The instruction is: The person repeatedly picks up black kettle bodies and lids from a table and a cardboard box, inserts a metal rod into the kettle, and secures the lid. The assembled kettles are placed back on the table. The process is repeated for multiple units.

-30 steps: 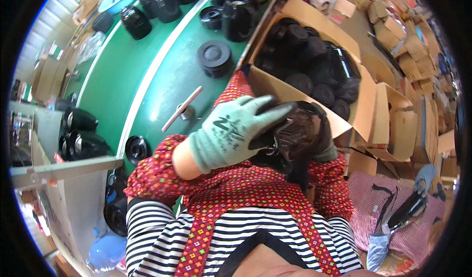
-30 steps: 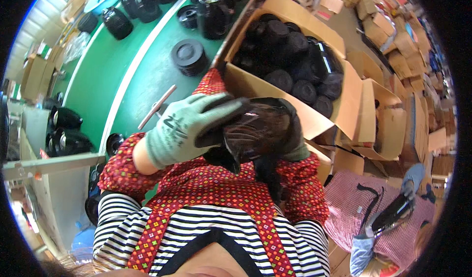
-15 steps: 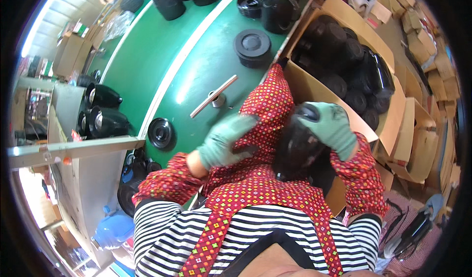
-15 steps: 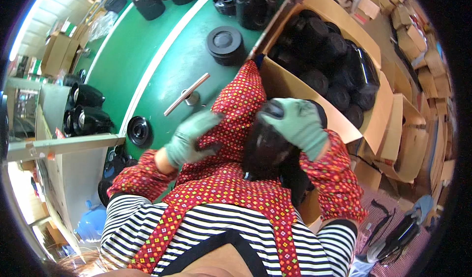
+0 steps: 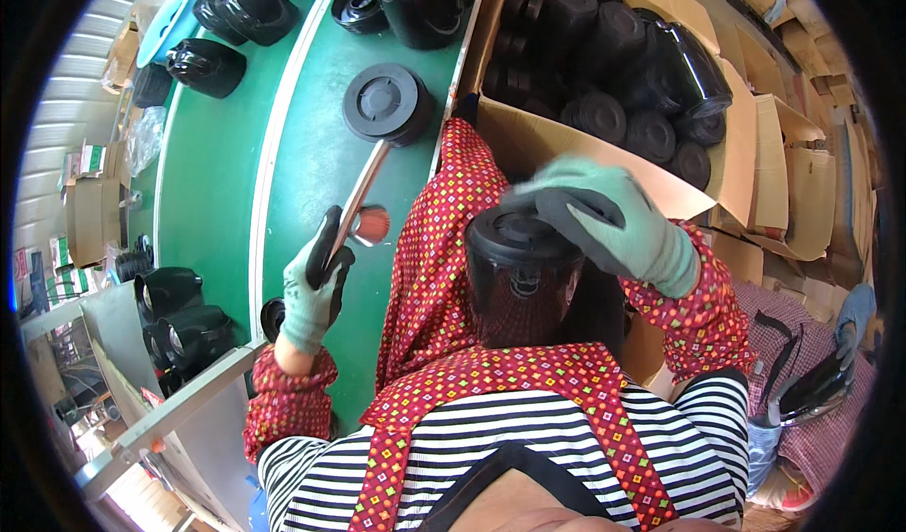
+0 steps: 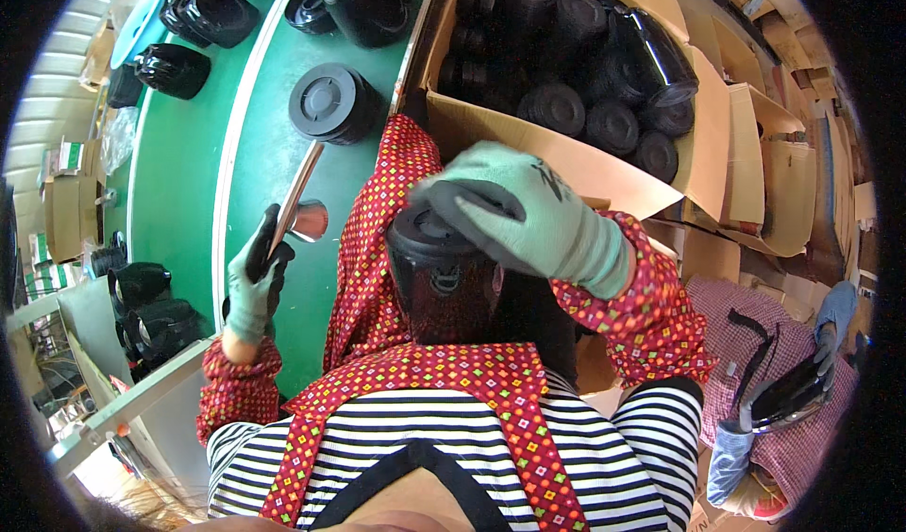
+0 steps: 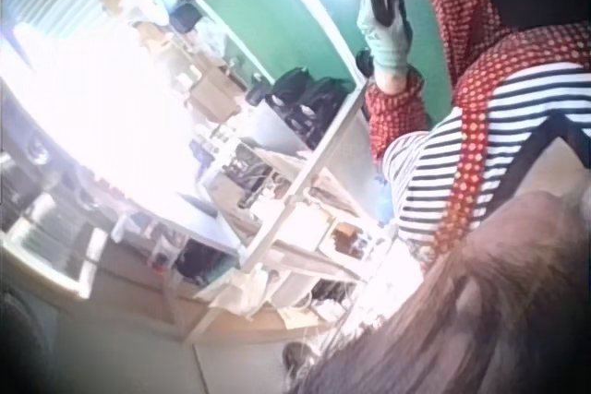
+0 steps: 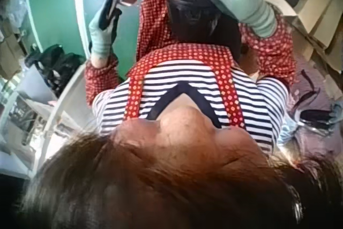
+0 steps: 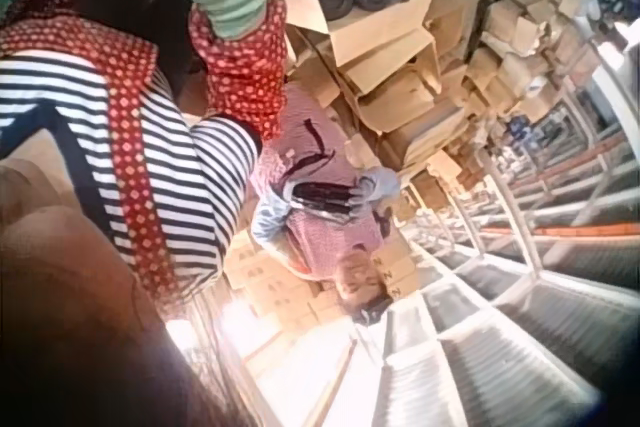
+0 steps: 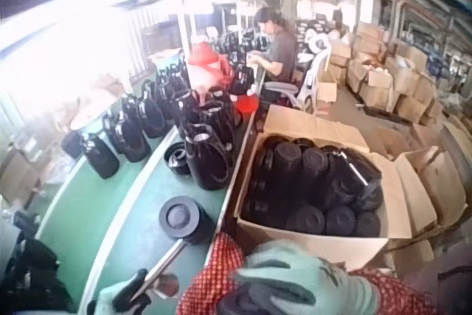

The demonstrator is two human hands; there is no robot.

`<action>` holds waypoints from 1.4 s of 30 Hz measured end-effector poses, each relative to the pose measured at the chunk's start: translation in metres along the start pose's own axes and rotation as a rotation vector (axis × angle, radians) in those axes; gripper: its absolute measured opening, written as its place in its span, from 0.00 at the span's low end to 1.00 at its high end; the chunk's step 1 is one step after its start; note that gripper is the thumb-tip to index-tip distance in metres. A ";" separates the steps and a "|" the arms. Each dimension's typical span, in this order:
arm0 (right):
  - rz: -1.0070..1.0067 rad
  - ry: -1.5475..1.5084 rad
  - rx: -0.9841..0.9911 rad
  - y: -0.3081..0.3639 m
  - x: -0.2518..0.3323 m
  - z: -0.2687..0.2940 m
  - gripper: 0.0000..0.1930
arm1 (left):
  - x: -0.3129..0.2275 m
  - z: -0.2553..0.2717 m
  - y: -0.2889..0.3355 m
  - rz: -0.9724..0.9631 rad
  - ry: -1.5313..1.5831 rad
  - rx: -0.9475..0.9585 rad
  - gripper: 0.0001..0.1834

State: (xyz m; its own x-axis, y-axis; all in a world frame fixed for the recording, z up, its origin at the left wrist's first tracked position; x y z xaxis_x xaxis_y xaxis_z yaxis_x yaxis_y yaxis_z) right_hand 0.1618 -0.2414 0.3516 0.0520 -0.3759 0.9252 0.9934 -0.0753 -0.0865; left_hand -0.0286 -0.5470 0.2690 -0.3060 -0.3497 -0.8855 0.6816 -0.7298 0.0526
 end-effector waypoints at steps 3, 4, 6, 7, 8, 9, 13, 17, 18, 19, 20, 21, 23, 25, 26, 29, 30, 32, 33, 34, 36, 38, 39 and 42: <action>0.317 0.626 -0.167 -0.037 0.053 0.016 0.23 | -0.090 -0.015 -0.022 -0.050 -0.082 0.128 0.34; 0.404 0.685 -0.207 -0.049 0.063 0.015 0.26 | -0.116 -0.021 -0.034 -0.073 -0.172 0.208 0.34; 0.480 0.638 -0.166 -0.069 0.047 0.009 0.27 | -0.177 -0.037 -0.052 -0.236 -0.312 0.334 0.32; 0.411 0.659 -0.109 -0.075 0.030 0.007 0.21 | -0.189 -0.044 -0.057 -0.323 -0.220 0.366 0.34; 0.378 0.592 -0.022 -0.079 0.010 0.011 0.19 | -0.200 -0.049 -0.066 -0.312 -0.141 0.461 0.38; 0.418 0.404 -0.273 -0.070 -0.020 0.019 0.18 | -0.211 -0.056 -0.078 -0.301 -0.062 0.573 0.41; 0.495 0.326 -0.385 -0.042 -0.099 0.012 0.16 | -0.218 -0.070 -0.107 -0.539 0.011 0.495 0.41; 0.414 0.113 -0.242 -0.038 -0.107 -0.006 0.15 | -0.222 -0.127 -0.105 -0.823 0.268 0.728 0.34; 0.434 0.085 -0.275 -0.031 -0.110 -0.007 0.14 | -0.222 -0.139 -0.103 -0.829 0.286 0.766 0.32; 0.302 -0.092 -0.149 -0.033 -0.122 -0.013 0.15 | -0.221 -0.152 -0.100 -0.832 0.303 0.801 0.30; 0.160 -0.268 -0.046 -0.034 -0.133 -0.021 0.15 | -0.222 -0.159 -0.095 -0.819 0.277 0.758 0.29; 0.147 -0.323 0.076 -0.045 -0.121 -0.019 0.16 | -0.225 -0.168 -0.090 -0.799 0.182 0.671 0.27; 0.217 -0.289 -0.037 -0.044 -0.129 -0.035 0.11 | -0.234 -0.189 -0.078 -0.747 -0.005 0.606 0.27; 0.292 -0.231 -0.152 -0.039 -0.133 -0.039 0.16 | -0.235 -0.195 -0.078 -0.692 -0.065 0.620 0.27; 0.262 -0.235 -0.163 -0.036 -0.132 -0.041 0.17 | -0.234 -0.194 -0.077 -0.701 -0.025 0.626 0.26; 0.277 -0.125 -0.216 -0.021 -0.116 -0.038 0.13 | -0.227 -0.182 -0.077 -0.755 0.158 0.699 0.24; 0.342 0.026 -0.270 -0.010 -0.099 -0.028 0.16 | -0.227 -0.174 -0.078 -0.802 0.248 0.709 0.19; 0.375 0.441 -0.403 0.007 -0.064 -0.011 0.20 | -0.206 -0.152 -0.081 -0.882 0.593 0.744 0.15; 0.005 0.229 -0.162 -0.008 -0.068 0.003 0.17 | -0.198 -0.144 -0.084 -0.828 0.688 0.773 0.15; -0.035 0.260 -0.110 -0.008 -0.062 0.003 0.14 | -0.190 -0.139 -0.090 -0.774 0.790 0.812 0.15; -0.084 0.241 -0.014 -0.018 -0.049 0.005 0.13 | -0.189 -0.130 -0.098 -0.628 0.897 0.852 0.15; 0.010 0.268 -0.001 -0.019 -0.060 0.006 0.17 | -0.202 -0.129 -0.098 -0.516 0.605 0.825 0.21; 0.054 0.279 0.018 -0.020 -0.066 0.005 0.19 | -0.209 -0.129 -0.098 -0.458 0.460 0.815 0.26; 0.167 0.282 0.040 -0.025 -0.063 0.006 0.21 | -0.254 -0.136 -0.096 -0.433 -0.017 0.897 0.36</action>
State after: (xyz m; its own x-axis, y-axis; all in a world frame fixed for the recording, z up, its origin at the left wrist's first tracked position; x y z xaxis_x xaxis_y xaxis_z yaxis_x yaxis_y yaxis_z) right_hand 0.1347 -0.2107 0.2975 0.1898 -0.6214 0.7601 0.9770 0.0430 -0.2088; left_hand 0.0735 -0.3080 0.4267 -0.4236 0.0487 -0.9046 -0.2440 -0.9678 0.0621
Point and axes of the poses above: each hand's wrist, its own y-axis away from the middle knuckle, its own z-axis out of the back of the hand, x = y × z, the point moved 7 cm from there along -y, towards the middle knuckle, and after that the axes turned 5 degrees about -z, right-handed, at the moved point
